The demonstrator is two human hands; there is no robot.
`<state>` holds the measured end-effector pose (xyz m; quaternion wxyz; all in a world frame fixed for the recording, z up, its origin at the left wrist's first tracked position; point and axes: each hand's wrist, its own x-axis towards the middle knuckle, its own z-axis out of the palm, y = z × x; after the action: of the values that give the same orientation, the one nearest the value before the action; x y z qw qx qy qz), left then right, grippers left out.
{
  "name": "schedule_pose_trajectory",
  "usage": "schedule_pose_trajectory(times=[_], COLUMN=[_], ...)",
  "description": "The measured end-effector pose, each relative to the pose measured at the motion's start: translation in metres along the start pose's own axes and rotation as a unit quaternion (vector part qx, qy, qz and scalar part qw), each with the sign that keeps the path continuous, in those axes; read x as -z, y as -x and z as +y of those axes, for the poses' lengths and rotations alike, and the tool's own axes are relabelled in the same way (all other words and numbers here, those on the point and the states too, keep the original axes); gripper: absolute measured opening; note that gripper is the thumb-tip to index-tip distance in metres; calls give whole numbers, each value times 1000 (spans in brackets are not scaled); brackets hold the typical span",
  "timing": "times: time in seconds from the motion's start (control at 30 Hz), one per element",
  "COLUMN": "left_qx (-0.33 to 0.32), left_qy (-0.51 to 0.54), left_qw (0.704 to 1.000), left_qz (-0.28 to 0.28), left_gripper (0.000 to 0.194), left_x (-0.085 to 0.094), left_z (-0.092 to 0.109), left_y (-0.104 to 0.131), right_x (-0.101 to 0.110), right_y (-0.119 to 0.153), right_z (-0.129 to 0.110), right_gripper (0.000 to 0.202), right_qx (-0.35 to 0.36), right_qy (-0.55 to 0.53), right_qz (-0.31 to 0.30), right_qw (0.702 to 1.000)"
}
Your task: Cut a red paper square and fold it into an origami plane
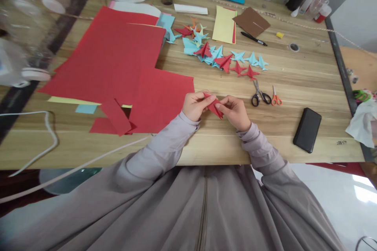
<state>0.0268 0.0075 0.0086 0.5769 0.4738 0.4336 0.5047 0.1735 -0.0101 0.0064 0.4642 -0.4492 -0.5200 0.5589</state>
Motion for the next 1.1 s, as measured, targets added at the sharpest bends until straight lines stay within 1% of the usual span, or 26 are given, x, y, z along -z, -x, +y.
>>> schedule_pose_trajectory(times=[0.13, 0.27, 0.43, 0.57, 0.63, 0.67, 0.7, 0.77, 0.83, 0.9, 1.0, 1.03, 1.1], left_qx=[-8, -10, 4, 33, 48, 52, 52, 33, 4, -10, -19, -26, -43], left_qy=[1, 4, 14, 14, 33, 44, 49, 38, 4, -32, -68, -77, -89], left_qw=[1000, 999, 998, 996, 995, 995, 996, 998, 1000, 999, 997, 997, 995], left_qz=[27, 46, 53, 83, 83, 74, 61, 25, -9, -26, -21, -15, -2], left_gripper=[29, 35, 44, 53, 58, 59, 57, 46, 36, 30, 26, 26, 25], left_x=[3, 6, 7, 8, 8, 8, 8, 7, 5, 5, 6, 6, 6], left_z=[0, -2, -1, -4, -6, -7, -7, -6, -5, -5, -7, -7, -7], left_y=[-2, -6, -6, -9, -11, -12, -12, -11, -8, -7, -6, -5, -5], right_x=[0, 0, -2, -2, -2, -1, -1, 0, 0, 1, 1, 1, 1], right_y=[0, 0, 1, 2, 1, 1, 1, 0, -1, -1, -2, -1, -1], right_z=[0, -1, -3, -2, -1, -1, 0, 0, 1, 1, 2, 2, 2], right_gripper=[33, 33, 32, 32, 33, 34, 34, 35, 35, 36, 35, 34, 33], right_qx=[-2, -4, -3, -10, -15, -18, -21, -25, -28, -34, -47, -51, -65], right_qy=[4, 17, 14, 10, 11, 9, 5, -4, -9, -14, -25, -30, -41], right_qz=[-3, 2, 2, 10, 24, 31, 35, 38, 41, 47, 51, 45, 13], right_qw=[1000, 1000, 1000, 1000, 1000, 999, 999, 999, 999, 998, 997, 997, 997])
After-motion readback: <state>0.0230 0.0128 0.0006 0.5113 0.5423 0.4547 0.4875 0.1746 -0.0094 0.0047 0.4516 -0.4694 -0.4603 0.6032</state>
